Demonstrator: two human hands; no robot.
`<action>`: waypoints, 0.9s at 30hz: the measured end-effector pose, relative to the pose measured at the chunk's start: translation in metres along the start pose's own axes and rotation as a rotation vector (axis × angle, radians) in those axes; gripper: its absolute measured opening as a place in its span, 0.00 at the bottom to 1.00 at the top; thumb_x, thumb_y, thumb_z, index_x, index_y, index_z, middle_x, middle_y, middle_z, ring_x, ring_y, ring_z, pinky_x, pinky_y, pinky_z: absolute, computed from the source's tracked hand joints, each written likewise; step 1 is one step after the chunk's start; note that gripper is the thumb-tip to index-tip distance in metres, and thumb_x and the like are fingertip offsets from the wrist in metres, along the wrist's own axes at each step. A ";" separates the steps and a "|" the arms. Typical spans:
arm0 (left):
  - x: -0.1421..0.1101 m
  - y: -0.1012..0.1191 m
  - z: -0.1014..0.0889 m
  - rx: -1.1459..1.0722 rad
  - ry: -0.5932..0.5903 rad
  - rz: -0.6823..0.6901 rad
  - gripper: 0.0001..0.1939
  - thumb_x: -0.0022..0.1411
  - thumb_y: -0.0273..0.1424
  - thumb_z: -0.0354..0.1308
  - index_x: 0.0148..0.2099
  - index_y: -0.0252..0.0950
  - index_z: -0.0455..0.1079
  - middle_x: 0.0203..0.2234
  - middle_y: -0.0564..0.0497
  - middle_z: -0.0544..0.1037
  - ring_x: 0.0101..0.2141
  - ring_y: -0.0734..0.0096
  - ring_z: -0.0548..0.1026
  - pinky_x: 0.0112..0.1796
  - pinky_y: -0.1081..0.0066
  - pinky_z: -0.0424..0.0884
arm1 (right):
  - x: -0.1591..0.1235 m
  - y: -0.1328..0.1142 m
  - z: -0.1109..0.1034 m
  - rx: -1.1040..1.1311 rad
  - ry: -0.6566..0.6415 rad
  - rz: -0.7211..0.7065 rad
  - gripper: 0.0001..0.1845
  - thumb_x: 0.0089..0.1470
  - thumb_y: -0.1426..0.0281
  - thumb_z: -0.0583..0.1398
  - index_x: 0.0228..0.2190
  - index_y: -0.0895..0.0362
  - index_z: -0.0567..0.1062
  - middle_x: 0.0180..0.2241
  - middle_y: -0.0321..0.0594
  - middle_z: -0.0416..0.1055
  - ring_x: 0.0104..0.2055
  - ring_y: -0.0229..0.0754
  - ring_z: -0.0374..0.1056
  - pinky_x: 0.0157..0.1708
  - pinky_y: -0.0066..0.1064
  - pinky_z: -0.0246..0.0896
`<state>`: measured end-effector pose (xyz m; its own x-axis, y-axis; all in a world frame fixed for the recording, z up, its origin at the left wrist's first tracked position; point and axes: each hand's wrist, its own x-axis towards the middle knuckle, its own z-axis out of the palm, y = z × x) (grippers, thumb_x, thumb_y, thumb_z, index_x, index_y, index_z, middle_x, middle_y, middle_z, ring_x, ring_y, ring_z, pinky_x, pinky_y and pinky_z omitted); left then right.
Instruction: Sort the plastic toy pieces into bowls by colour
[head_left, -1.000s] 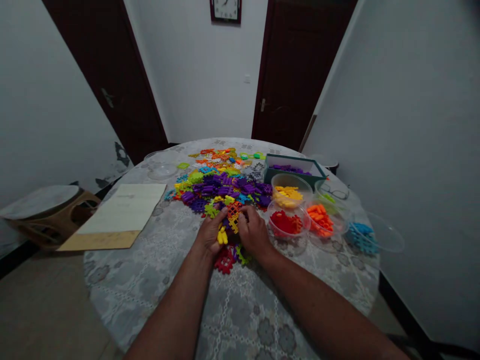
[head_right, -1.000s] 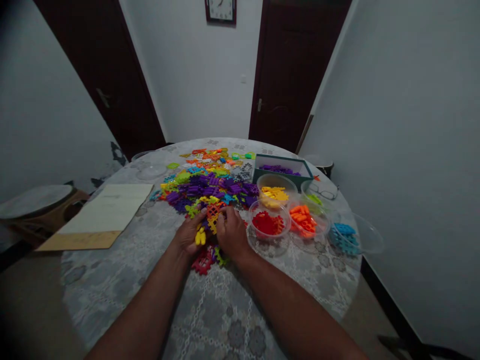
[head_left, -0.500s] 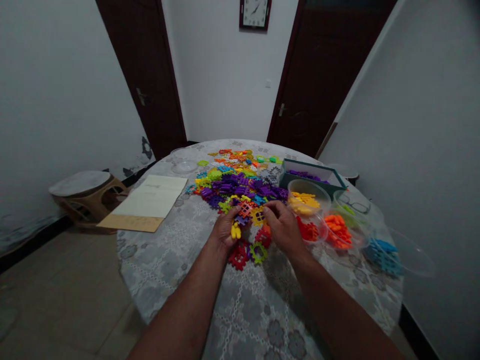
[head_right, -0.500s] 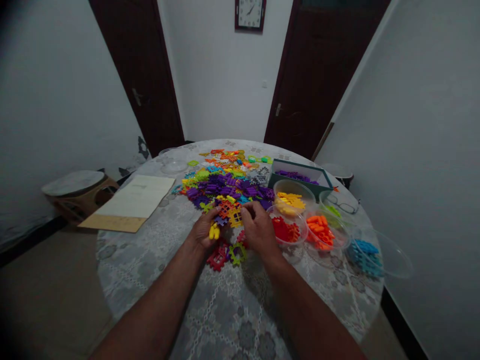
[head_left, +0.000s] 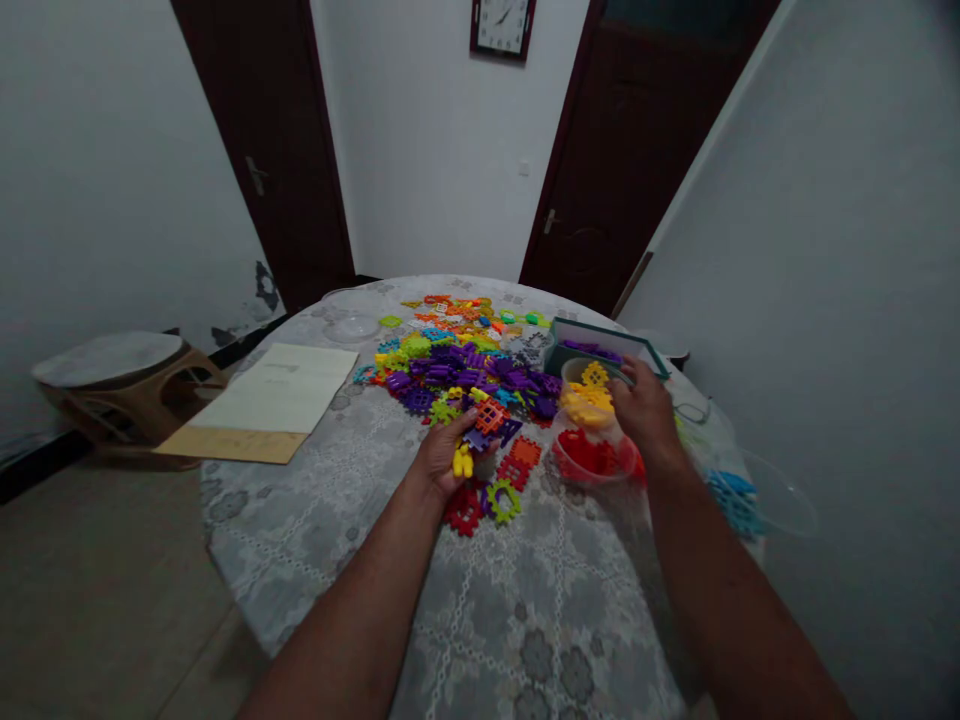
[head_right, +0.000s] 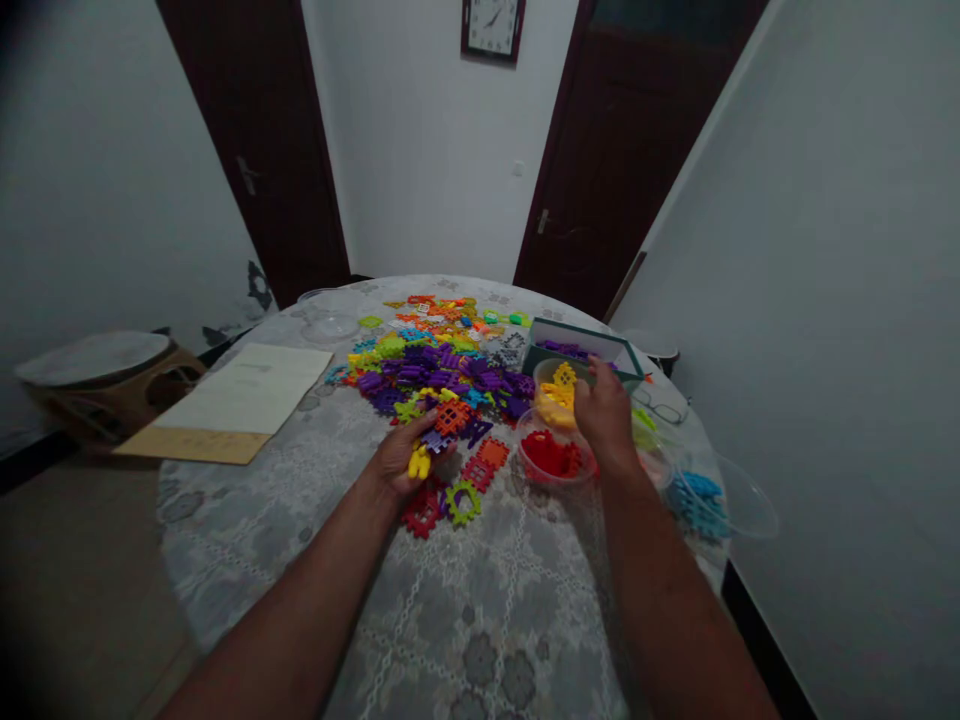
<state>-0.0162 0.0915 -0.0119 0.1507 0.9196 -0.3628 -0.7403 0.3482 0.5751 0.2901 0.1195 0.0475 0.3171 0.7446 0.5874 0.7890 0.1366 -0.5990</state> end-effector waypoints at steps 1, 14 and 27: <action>0.000 0.000 0.000 0.002 -0.004 -0.006 0.20 0.60 0.22 0.70 0.54 0.35 0.74 0.32 0.49 0.84 0.25 0.67 0.82 0.29 0.66 0.84 | -0.005 -0.005 0.000 -0.013 0.016 -0.016 0.28 0.57 0.66 0.58 0.57 0.62 0.77 0.51 0.58 0.79 0.41 0.50 0.77 0.47 0.47 0.72; -0.009 0.000 0.003 0.096 -0.127 -0.144 0.14 0.62 0.25 0.69 0.50 0.32 0.76 0.32 0.44 0.84 0.26 0.64 0.83 0.25 0.68 0.83 | -0.110 -0.104 0.043 0.230 -0.394 -0.234 0.18 0.66 0.66 0.59 0.54 0.54 0.79 0.51 0.48 0.80 0.52 0.51 0.76 0.55 0.44 0.70; -0.013 -0.006 0.005 0.107 -0.134 -0.121 0.27 0.61 0.25 0.71 0.61 0.40 0.70 0.38 0.45 0.84 0.34 0.56 0.86 0.27 0.62 0.85 | -0.080 -0.061 0.005 0.191 -0.042 -0.067 0.12 0.62 0.67 0.57 0.42 0.55 0.80 0.42 0.45 0.79 0.44 0.49 0.74 0.47 0.40 0.68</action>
<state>-0.0102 0.0779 -0.0066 0.3254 0.8833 -0.3375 -0.6390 0.4685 0.6100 0.2144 0.0552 0.0344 0.2420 0.7557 0.6086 0.6924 0.3049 -0.6540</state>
